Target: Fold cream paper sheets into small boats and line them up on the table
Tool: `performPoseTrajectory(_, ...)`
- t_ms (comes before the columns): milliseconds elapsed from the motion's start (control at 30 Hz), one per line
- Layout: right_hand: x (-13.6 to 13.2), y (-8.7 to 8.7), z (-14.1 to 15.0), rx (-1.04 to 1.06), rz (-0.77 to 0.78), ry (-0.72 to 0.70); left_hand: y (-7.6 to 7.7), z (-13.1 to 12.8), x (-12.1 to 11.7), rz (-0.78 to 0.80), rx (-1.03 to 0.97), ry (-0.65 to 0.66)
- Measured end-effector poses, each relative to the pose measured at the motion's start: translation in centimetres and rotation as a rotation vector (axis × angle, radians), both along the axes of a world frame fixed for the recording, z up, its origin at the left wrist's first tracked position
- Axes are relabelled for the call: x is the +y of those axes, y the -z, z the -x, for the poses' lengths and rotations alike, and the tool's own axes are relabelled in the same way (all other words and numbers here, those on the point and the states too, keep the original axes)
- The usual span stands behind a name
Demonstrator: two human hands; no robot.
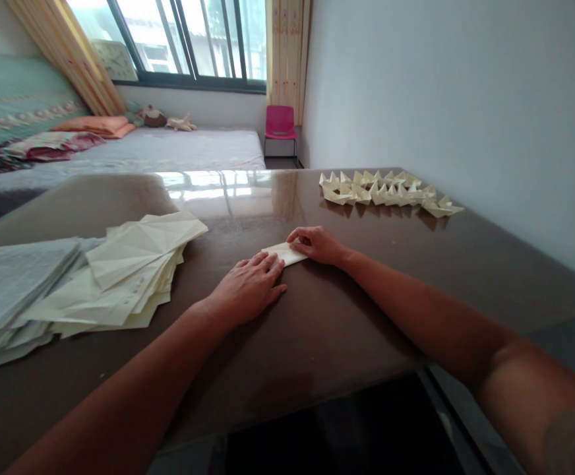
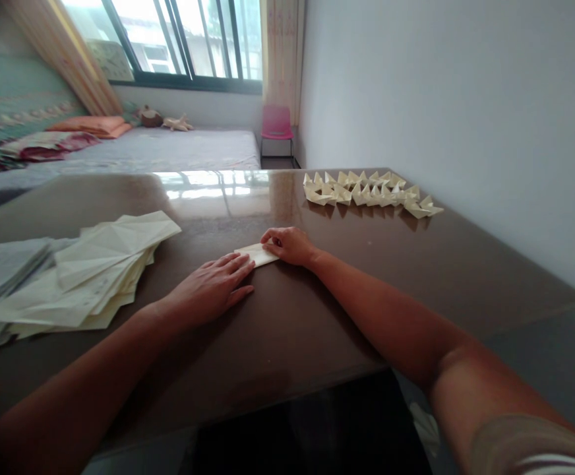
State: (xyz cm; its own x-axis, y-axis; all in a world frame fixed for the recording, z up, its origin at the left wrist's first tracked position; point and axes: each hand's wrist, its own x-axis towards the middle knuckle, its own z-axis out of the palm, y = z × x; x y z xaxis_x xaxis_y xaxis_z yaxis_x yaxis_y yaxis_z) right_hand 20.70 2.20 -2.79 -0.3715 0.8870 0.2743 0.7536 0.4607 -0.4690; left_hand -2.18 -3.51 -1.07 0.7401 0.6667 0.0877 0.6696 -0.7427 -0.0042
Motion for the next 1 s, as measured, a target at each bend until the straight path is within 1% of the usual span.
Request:
performPoseTrajectory(233,-0.2,0.2,-0.2,0.028,-0.016,-0.027,-0.5,0.1,-0.2,-0.009,-0.004,0.013)
performPoseTrajectory(433,-0.7,0.0,0.3,-0.022,-0.018,0.042,-0.7,0.5,-0.3,-0.007,-0.006,-0.024)
performPoseTrajectory(567,-1.1,-0.2,0.7,-0.051,-0.028,0.082,-1.0,0.3,-0.6,-0.010,0.023,-0.018)
performPoseTrajectory(700,-1.2,-0.3,0.9,-0.055,-0.035,0.097,-1.3,0.0,-0.9,-0.042,0.040,-0.028)
performPoseTrajectory(833,-1.2,-0.1,1.0,-0.073,-0.001,0.104,-1.6,-0.2,-1.1,-0.052,0.041,-0.051)
performPoseTrajectory(900,-1.4,0.0,1.0,-0.089,-0.026,0.123,-1.8,-0.3,-1.3,-0.045,0.048,-0.056)
performPoseTrajectory(1000,-2.3,-0.3,0.9,-0.104,-0.170,0.122,-2.0,-0.6,-1.4,-0.036,0.074,-0.076)
